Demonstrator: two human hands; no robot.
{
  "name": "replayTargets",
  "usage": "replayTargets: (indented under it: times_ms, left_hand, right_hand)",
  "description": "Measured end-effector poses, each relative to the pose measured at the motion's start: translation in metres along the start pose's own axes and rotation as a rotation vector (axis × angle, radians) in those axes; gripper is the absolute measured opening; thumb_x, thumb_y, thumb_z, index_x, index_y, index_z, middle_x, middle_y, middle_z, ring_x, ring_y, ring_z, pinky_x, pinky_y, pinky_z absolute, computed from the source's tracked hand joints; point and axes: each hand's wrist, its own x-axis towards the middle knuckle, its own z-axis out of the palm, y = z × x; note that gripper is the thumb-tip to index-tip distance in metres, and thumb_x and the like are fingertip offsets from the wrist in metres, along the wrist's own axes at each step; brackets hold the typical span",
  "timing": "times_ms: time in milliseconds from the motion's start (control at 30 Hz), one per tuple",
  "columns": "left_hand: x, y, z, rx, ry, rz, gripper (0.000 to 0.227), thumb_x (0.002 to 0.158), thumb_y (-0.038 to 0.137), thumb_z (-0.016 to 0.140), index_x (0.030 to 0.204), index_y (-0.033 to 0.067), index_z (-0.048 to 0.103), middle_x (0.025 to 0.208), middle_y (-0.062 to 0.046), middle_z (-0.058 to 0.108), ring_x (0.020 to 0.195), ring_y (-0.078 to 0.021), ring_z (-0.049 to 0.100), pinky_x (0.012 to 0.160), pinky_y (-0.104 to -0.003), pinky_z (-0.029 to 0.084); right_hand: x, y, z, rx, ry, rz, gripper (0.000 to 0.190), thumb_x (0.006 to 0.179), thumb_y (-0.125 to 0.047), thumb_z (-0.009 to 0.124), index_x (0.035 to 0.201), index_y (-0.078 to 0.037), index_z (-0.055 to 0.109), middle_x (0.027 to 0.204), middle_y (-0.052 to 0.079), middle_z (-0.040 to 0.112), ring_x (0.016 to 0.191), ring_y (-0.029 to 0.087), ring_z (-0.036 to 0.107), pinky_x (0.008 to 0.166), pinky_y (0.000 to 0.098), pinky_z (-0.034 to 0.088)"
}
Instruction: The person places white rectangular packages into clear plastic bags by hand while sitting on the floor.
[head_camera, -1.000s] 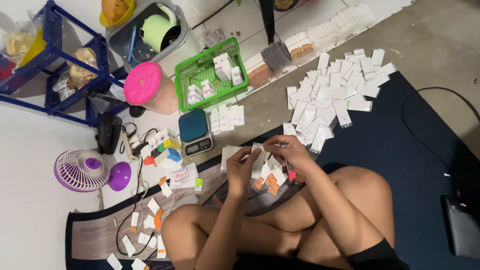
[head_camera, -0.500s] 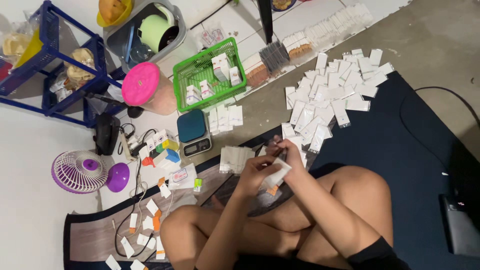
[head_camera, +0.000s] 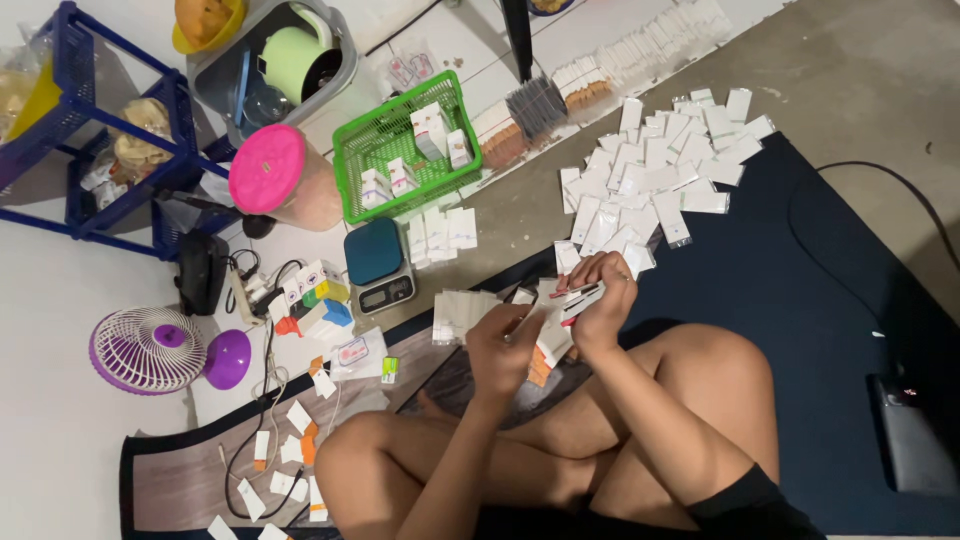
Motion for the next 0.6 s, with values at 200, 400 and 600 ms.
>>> replayTargets:
  times_ms: [200,400,600]
  left_hand:
    - [-0.004,0.026,0.008,0.143,0.028,0.202,0.009,0.089,0.011,0.098,0.093,0.0115,0.09,0.075,-0.007,0.081,0.069,-0.0264,0.083,0.065,-0.033,0.067]
    - [-0.004,0.014,0.014,0.179,0.038,0.265,0.009,0.087,0.014,0.1,0.089,0.0147,0.091,0.075,-0.001,0.082,0.068,-0.0236,0.083,0.065,-0.032,0.067]
    - [-0.009,0.022,0.02,0.229,0.064,0.315,0.01,0.088,0.016,0.099,0.088,0.0179,0.089,0.076,0.0,0.081,0.069,-0.0207,0.082,0.065,-0.03,0.066]
  right_hand:
    - [-0.006,0.005,0.0,-0.046,-0.012,-0.05,0.043,0.11,-0.03,0.056,0.072,-0.011,0.047,0.054,0.013,0.05,0.041,0.026,0.06,0.04,0.0351,0.051]
    - [-0.007,0.002,0.004,-0.032,0.003,-0.045,0.044,0.111,-0.029,0.056,0.072,-0.012,0.046,0.053,0.011,0.048,0.038,0.025,0.058,0.037,0.0339,0.05]
    - [-0.002,-0.001,0.007,0.013,0.045,-0.007,0.043,0.109,-0.025,0.057,0.07,-0.013,0.044,0.05,0.01,0.041,0.035,0.025,0.049,0.034,0.0342,0.044]
